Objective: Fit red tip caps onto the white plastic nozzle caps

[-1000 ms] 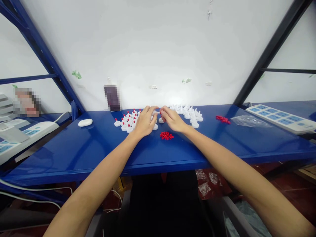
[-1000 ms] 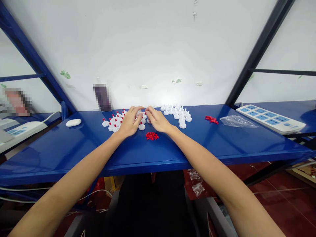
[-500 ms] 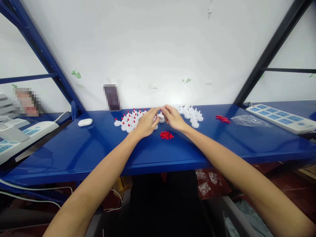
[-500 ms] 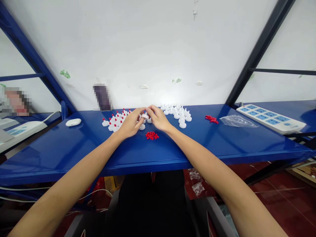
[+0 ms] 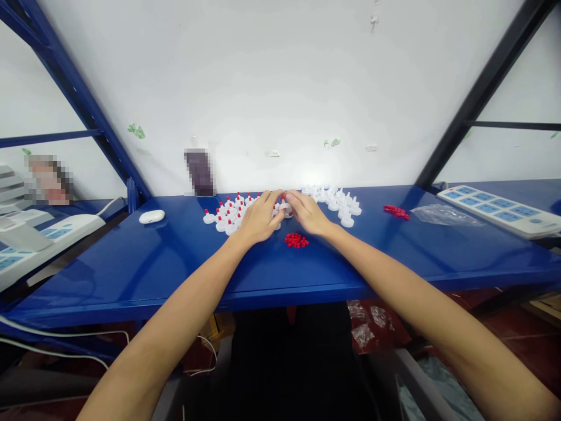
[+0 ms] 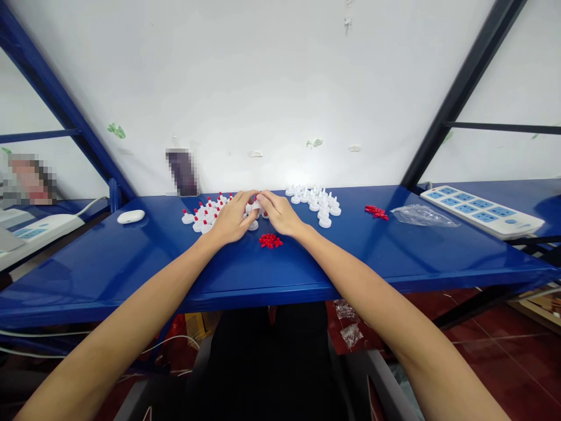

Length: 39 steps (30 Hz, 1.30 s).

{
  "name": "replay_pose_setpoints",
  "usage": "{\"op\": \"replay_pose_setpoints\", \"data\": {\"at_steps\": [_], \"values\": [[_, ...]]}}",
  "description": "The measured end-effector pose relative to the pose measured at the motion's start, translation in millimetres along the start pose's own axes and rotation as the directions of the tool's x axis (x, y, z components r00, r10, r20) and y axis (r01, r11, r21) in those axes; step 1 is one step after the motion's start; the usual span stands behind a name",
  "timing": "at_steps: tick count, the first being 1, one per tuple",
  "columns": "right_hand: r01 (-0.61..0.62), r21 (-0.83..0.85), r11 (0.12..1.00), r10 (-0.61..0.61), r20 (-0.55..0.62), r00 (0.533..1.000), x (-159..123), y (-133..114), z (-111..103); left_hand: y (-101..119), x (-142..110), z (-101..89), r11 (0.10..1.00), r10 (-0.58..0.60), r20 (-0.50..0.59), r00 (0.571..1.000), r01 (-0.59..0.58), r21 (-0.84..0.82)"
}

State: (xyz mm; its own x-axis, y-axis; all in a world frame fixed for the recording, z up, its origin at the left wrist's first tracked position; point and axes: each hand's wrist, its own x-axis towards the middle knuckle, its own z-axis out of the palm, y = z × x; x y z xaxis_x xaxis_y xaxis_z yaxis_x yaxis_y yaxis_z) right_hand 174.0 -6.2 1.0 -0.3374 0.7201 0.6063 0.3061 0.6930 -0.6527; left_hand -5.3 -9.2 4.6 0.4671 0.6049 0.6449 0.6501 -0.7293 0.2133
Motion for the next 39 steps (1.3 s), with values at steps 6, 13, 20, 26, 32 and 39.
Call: {"op": "replay_pose_setpoints", "data": {"at_steps": [6,13,20,26,32,39], "values": [[0.068,-0.084,0.994,-0.062,0.075,0.995,-2.1,-0.1,0.5,-2.9,0.5,0.5,0.999,0.001,-0.022,1.0,0.0,0.034],[0.079,-0.118,0.99,-0.07,0.077,0.995,-0.3,-4.4,-0.8,-5.9,1.1,2.2,0.999,0.051,0.0,0.999,-0.051,0.002],[0.114,-0.186,0.976,-0.094,0.113,0.989,-1.4,-9.4,-0.7,-13.6,2.1,4.9,0.996,0.08,0.048,0.996,-0.078,-0.03],[0.076,-0.204,0.976,-0.082,-0.021,0.996,-1.0,-4.3,-1.7,-13.5,5.2,6.4,0.998,0.059,0.011,0.998,-0.058,-0.022],[0.041,-0.216,0.976,-0.051,-0.045,0.998,0.7,1.1,-2.4,-12.8,7.5,7.0,0.998,0.052,0.035,0.998,-0.051,-0.021],[0.033,-0.242,0.97,-0.039,-0.02,0.999,0.5,1.9,-1.4,-6.8,7.9,5.0,0.996,0.077,0.044,0.996,-0.075,-0.04]]}}
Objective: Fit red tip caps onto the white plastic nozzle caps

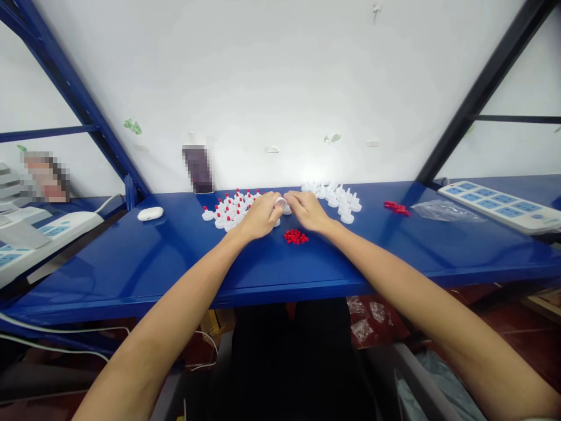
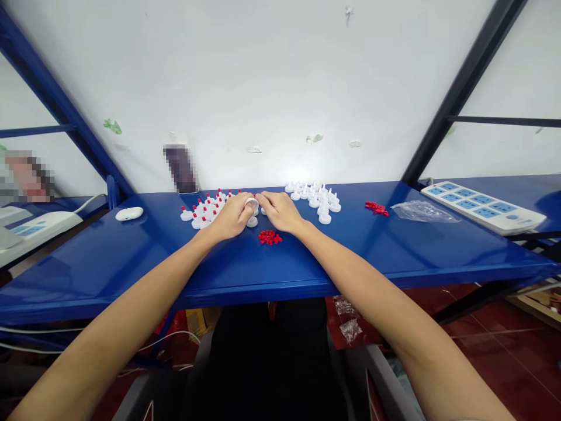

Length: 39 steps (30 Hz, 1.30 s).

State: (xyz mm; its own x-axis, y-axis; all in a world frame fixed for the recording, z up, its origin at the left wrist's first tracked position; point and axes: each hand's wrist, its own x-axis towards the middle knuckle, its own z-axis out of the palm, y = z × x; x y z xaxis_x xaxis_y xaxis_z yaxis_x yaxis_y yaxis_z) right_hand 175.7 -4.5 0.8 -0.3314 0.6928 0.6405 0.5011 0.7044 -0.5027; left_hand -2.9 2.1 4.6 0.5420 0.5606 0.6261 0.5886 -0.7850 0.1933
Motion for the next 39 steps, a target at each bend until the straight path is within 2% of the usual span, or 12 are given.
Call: {"op": "replay_pose_setpoints", "data": {"at_steps": [10,14,17,26,39], "values": [[0.032,0.046,0.998,-0.033,0.02,0.999,-1.2,2.5,0.9,0.4,-0.8,1.1,1.0,0.001,-0.014,1.0,-0.001,0.01],[0.058,0.096,0.994,-0.061,0.033,0.998,-2.3,1.4,-0.3,-3.4,-2.3,4.2,0.999,0.029,-0.011,1.0,-0.029,-0.014],[0.075,0.07,0.995,-0.08,0.058,0.995,-2.1,-0.5,-3.4,-5.3,-4.2,5.9,0.998,0.051,-0.014,0.999,-0.052,-0.03],[0.097,0.016,0.995,-0.099,0.111,0.989,-3.5,-13.8,-2.3,-2.5,-3.3,-3.1,0.999,-0.019,-0.138,0.99,0.015,-0.031],[0.105,0.024,0.994,-0.107,0.121,0.987,-3.3,-12.7,-2.1,1.0,-3.5,-3.1,0.999,-0.012,-0.118,0.993,0.007,-0.048]]}}
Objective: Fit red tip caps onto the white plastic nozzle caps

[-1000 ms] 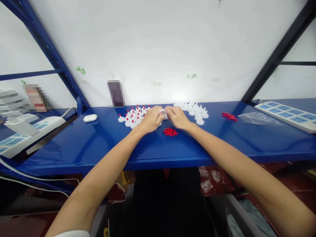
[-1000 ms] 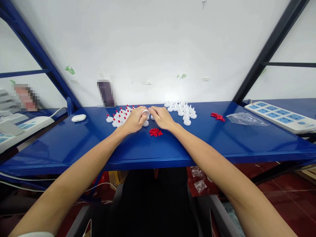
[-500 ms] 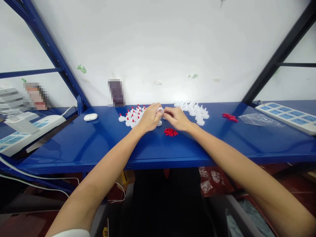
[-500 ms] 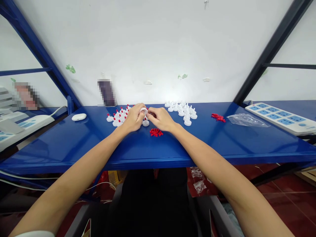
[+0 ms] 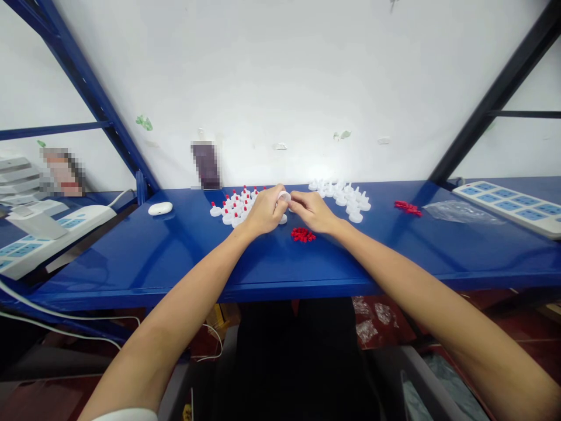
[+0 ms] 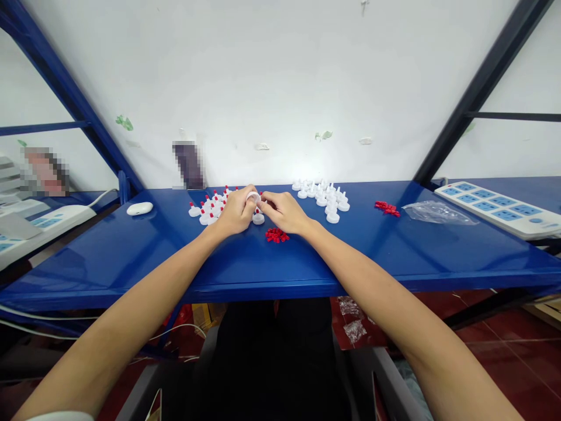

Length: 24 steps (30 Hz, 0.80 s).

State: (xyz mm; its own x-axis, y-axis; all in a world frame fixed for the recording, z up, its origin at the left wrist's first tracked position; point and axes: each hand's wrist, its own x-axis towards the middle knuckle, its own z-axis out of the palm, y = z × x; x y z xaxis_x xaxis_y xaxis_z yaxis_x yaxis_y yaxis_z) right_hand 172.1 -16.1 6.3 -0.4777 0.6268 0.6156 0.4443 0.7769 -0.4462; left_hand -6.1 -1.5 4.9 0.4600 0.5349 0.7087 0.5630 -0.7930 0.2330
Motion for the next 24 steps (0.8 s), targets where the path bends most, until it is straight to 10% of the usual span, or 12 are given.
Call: {"op": "replay_pose_setpoints", "data": {"at_steps": [24], "values": [[-0.056,-0.084,0.995,0.059,0.03,0.998,3.6,5.4,-3.6,-5.9,-0.7,2.3,0.993,0.032,0.047,0.998,-0.037,0.111]]}}
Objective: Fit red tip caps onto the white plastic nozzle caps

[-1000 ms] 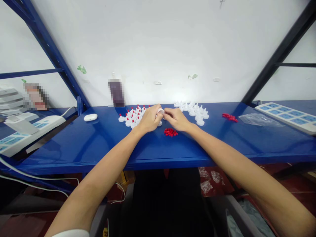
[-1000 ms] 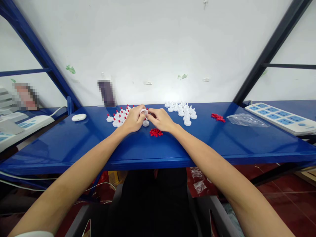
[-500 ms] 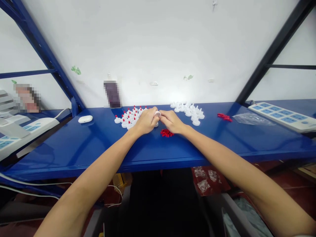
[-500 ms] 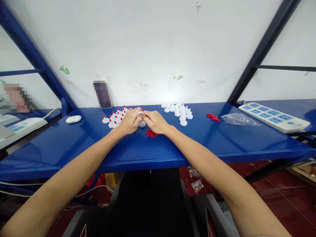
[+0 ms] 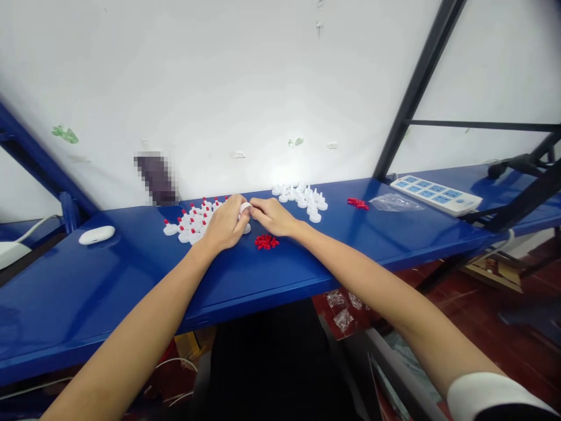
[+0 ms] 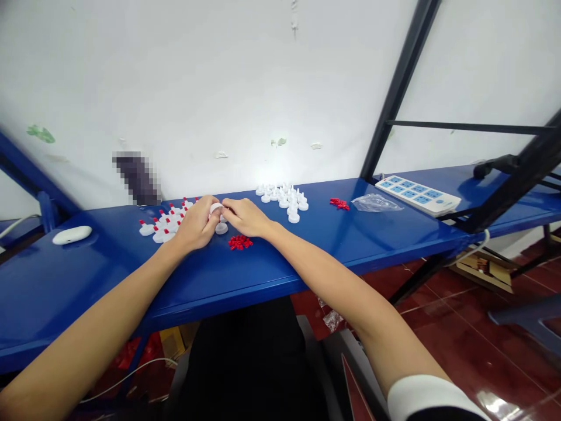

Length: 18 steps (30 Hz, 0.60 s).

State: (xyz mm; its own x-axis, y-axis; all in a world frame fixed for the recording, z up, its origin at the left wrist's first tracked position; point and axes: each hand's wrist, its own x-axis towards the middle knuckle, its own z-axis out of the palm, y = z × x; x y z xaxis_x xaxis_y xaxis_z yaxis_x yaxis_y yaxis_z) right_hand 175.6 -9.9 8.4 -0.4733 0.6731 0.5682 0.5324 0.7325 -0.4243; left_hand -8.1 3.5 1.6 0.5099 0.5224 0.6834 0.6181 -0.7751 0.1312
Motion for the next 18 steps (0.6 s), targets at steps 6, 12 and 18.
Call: {"op": "replay_pose_setpoints", "data": {"at_steps": [6,12,18], "values": [[-0.099,-0.028,0.995,0.097,-0.06,0.993,4.6,16.9,-15.0,5.7,-1.3,-3.7,0.995,-0.065,-0.05,0.997,0.069,0.067],[-0.293,0.062,0.954,0.3,-0.191,0.935,6.8,51.7,-33.1,5.8,-0.9,0.7,0.967,0.012,0.229,0.973,-0.07,0.246],[-0.362,0.157,0.919,0.394,-0.397,0.829,9.0,71.3,-41.1,0.2,-5.3,1.4,0.96,-0.023,0.323,0.946,-0.068,0.27]]}}
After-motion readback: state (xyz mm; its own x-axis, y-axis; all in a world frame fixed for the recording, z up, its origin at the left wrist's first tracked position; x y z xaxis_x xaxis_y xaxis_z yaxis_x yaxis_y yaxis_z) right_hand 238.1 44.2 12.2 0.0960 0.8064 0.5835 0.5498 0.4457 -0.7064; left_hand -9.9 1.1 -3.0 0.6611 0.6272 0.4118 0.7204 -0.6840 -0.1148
